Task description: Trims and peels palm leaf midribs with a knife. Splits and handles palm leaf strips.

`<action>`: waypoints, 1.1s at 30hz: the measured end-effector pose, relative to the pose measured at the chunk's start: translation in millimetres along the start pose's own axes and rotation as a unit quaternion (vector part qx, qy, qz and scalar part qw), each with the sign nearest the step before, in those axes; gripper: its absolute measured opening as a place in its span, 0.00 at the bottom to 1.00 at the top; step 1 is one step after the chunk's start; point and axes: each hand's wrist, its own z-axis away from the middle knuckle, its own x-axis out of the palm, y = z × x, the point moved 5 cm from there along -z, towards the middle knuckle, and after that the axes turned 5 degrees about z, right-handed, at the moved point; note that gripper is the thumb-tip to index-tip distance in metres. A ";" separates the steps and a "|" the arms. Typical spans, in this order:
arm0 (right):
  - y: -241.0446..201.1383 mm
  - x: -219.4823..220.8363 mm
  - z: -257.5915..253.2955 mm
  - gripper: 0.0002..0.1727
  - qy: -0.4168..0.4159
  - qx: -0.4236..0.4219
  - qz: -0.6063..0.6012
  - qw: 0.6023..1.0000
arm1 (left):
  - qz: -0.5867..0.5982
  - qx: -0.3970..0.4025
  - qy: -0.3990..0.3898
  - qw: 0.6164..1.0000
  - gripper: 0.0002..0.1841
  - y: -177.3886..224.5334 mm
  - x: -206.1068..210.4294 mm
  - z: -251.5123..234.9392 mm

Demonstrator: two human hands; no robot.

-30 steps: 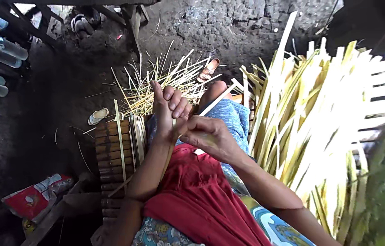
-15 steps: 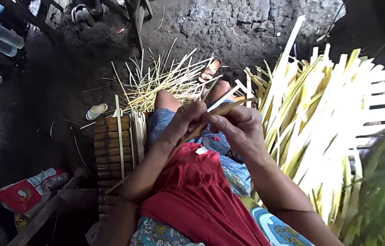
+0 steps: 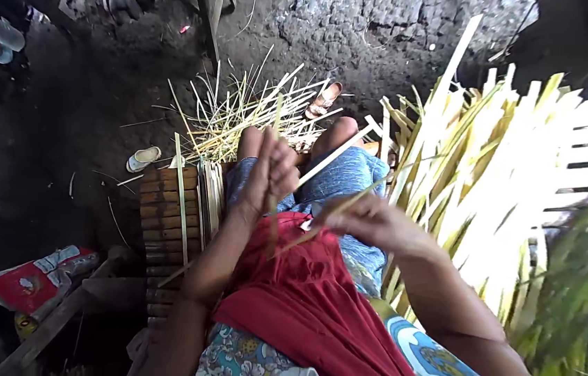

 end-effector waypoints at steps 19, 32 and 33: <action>13.9 -29.5 -2.8 0.14 0.093 0.041 0.035 0.994 | -0.035 -0.061 0.020 0.997 0.27 -27.5 4.3 23.6; 6.1 53.2 11.5 0.21 -0.244 -0.024 -0.041 0.968 | 0.111 0.081 0.111 0.984 0.34 6.6 -30.1 6.2; 10.6 36.2 6.0 0.20 -0.161 -0.005 -0.027 0.986 | 0.081 0.052 0.070 0.993 0.33 -0.3 -23.3 8.3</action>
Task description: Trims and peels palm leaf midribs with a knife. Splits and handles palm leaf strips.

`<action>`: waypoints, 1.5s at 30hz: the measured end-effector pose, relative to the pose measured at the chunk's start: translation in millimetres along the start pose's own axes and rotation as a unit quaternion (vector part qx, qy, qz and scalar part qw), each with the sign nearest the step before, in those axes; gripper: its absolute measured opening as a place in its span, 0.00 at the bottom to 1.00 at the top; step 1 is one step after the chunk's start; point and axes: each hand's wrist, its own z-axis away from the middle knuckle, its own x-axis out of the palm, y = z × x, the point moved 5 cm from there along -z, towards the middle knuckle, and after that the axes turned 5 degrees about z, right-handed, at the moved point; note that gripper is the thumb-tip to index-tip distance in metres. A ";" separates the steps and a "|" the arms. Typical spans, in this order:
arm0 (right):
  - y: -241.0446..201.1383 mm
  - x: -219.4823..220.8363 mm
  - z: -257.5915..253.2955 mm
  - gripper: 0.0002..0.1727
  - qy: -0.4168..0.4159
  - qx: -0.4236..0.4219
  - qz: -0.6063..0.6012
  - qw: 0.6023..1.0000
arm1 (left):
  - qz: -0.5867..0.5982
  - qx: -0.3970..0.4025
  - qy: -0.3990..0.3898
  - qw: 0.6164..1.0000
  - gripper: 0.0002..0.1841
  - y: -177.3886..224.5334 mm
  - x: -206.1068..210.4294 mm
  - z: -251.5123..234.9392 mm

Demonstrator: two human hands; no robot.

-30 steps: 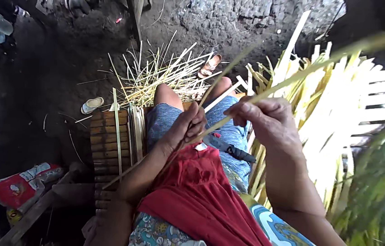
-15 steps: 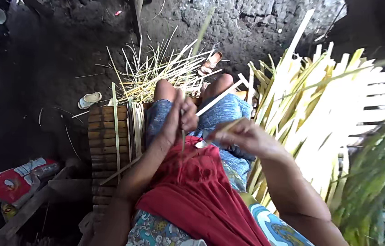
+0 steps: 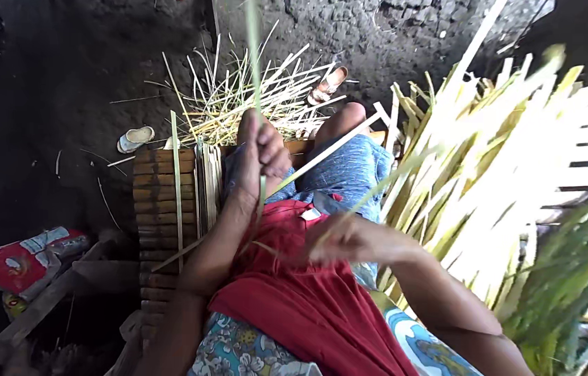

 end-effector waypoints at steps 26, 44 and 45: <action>-18.6 -55.8 -64.3 0.16 0.178 -0.050 0.083 0.979 | -0.097 0.160 0.095 0.978 0.33 46.8 31.5 -14.5; 42.8 -65.8 128.5 0.17 0.276 0.124 -0.106 0.947 | -0.198 0.174 0.347 0.900 0.35 136.5 -136.4 196.8; 42.2 -62.9 131.8 0.17 0.271 0.130 -0.105 0.948 | -0.204 0.167 0.352 0.898 0.35 136.7 -140.5 203.7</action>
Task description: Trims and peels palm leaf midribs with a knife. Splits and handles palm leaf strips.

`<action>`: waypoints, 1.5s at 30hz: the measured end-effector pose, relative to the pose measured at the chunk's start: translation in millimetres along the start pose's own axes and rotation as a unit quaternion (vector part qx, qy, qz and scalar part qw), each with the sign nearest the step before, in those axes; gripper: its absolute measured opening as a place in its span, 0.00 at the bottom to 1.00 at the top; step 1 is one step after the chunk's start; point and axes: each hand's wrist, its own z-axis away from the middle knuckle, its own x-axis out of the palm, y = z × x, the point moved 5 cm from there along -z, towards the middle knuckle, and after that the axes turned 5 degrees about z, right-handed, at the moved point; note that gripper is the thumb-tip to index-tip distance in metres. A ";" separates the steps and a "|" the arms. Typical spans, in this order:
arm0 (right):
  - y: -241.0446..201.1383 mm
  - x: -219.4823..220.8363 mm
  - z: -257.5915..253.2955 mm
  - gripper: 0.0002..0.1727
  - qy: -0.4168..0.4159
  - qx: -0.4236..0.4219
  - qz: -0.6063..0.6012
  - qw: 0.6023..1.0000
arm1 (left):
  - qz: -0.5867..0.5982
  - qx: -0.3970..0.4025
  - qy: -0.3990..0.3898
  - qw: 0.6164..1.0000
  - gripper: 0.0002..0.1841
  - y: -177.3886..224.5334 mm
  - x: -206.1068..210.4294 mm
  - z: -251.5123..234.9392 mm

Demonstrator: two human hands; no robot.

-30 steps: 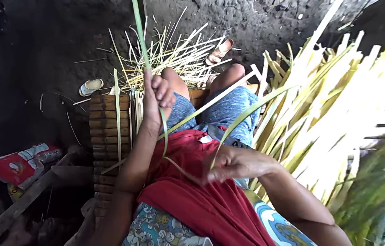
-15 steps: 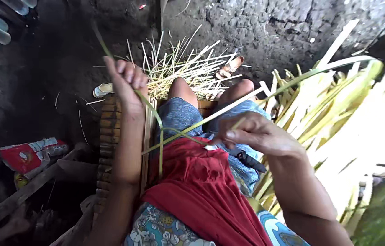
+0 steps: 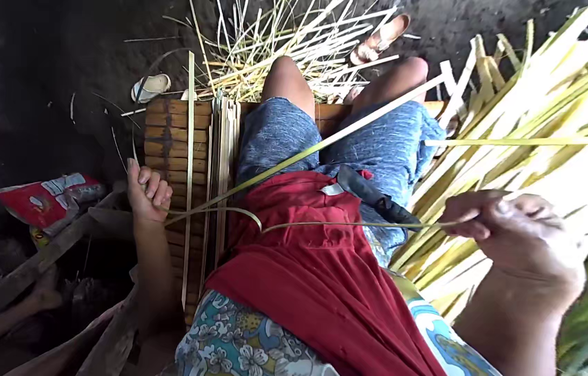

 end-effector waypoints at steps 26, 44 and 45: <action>-162.2 96.4 -207.3 0.20 -0.014 -0.215 0.486 0.847 | -0.613 0.293 -0.146 0.719 0.26 169.8 186.5 -20.4; -87.0 -18.0 13.6 0.14 0.420 -0.140 0.645 0.623 | -0.540 0.496 -0.480 0.482 0.40 -34.6 342.4 25.9; -83.3 -32.1 36.6 0.15 0.471 -0.103 0.640 0.598 | -0.541 0.485 -0.478 0.493 0.39 -37.2 341.0 23.7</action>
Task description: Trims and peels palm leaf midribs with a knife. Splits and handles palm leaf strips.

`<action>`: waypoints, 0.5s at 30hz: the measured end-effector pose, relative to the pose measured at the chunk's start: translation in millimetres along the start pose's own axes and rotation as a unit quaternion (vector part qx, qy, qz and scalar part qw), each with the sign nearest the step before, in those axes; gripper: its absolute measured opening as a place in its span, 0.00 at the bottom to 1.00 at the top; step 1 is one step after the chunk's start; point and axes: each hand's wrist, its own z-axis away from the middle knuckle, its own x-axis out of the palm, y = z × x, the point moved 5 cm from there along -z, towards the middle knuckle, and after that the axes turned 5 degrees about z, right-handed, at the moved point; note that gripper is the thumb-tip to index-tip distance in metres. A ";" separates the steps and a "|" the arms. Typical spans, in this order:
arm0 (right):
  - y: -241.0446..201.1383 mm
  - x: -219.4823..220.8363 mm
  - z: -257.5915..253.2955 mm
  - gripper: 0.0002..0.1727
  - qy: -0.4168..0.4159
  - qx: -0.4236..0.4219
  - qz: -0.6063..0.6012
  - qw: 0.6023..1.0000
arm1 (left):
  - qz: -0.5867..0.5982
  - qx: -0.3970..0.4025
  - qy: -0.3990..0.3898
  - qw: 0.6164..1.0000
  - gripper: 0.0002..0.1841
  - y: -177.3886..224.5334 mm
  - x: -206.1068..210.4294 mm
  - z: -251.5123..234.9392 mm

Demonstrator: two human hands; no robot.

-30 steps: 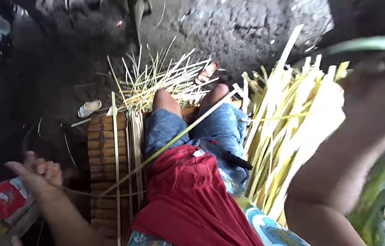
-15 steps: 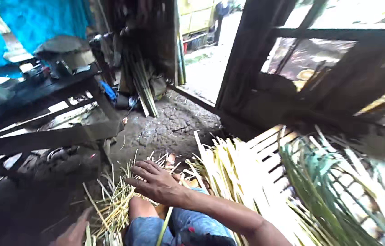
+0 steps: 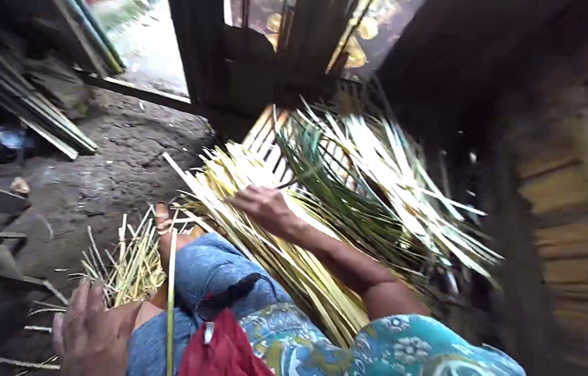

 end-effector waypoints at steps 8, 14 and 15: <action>149.3 -40.9 109.1 0.16 -0.038 0.385 0.231 0.893 | 0.033 -0.060 -0.140 0.988 0.24 -33.4 41.1 26.8; 170.0 -9.7 169.6 0.14 -0.215 0.526 0.147 0.809 | 0.058 -0.073 -0.104 0.990 0.32 -42.3 14.0 16.7; 169.9 -12.9 163.3 0.16 -0.202 0.509 0.132 0.826 | 0.064 -0.082 -0.068 0.992 0.33 -39.9 -15.1 9.4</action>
